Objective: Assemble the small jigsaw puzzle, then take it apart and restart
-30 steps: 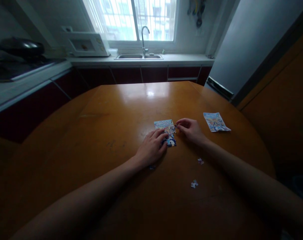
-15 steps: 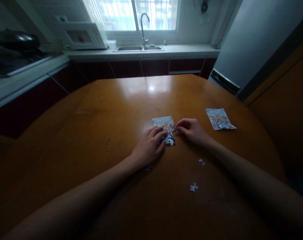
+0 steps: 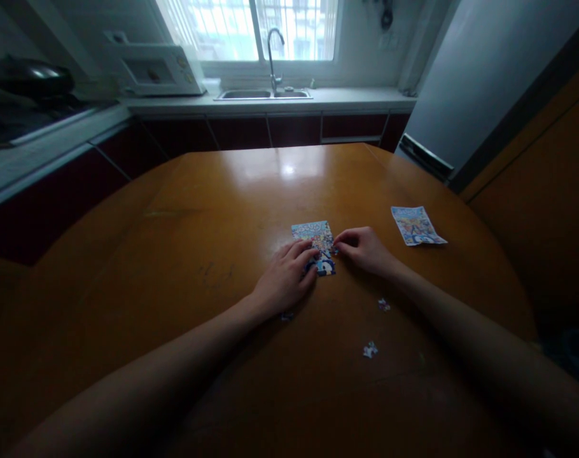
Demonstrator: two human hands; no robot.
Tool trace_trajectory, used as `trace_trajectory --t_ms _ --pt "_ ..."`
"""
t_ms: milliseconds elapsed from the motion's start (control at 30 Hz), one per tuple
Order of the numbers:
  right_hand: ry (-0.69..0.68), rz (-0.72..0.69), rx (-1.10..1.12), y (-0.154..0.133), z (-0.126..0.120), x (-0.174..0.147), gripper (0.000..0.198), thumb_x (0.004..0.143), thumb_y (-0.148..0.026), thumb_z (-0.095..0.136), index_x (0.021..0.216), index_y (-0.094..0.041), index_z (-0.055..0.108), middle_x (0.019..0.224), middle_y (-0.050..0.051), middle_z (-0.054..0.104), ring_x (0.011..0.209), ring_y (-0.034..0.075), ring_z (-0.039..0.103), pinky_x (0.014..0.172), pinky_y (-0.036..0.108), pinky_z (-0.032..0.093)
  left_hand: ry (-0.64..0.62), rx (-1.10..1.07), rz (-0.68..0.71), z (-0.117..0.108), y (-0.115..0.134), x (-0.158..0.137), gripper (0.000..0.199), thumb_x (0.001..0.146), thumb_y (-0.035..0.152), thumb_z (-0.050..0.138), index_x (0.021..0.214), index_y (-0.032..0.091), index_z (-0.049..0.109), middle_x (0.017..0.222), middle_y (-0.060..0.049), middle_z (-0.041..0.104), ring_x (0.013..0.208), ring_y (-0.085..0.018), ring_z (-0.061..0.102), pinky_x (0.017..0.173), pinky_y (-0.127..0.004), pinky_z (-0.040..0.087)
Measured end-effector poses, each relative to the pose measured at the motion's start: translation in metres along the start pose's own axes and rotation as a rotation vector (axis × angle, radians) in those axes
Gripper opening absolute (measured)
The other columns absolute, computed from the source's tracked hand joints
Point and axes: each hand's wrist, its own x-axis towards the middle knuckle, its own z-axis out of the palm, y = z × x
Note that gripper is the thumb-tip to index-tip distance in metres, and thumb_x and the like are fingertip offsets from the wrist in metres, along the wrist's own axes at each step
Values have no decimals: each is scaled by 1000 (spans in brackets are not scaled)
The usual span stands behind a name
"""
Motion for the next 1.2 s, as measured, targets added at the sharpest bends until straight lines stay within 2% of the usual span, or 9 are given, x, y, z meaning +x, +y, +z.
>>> trace_trajectory --t_ms 433,767,1000,1200 --pt "-9 26 -167 1 5 4 13 81 -17 66 82 -19 79 82 7 79 75 21 71 71 32 52 -7 -1 0 1 0 0 35 100 33 54 134 24 59 149 -6 53 140 -28 45 121 -50 37" --pt "22 13 -186 -2 10 -1 9 81 -17 67 79 -19 75 80 6 76 71 18 67 68 30 49 2 5 5 3 -3 0 36 101 33 54 134 23 59 149 -7 53 140 -29 45 120 -50 37" --pt "185 28 60 6 9 1 10 80 -23 63 80 -17 72 76 4 72 70 18 64 66 30 49 6 -6 1 2 -2 0 35 100 34 54 134 24 59 149 -6 54 140 -29 46 120 -52 38" --pt "285 52 94 5 9 -1 15 80 -23 59 83 -17 72 73 4 69 65 17 60 61 30 45 1 -1 4 2 -3 0 35 101 33 53 134 23 59 150 -7 53 141 -28 45 121 -50 37"
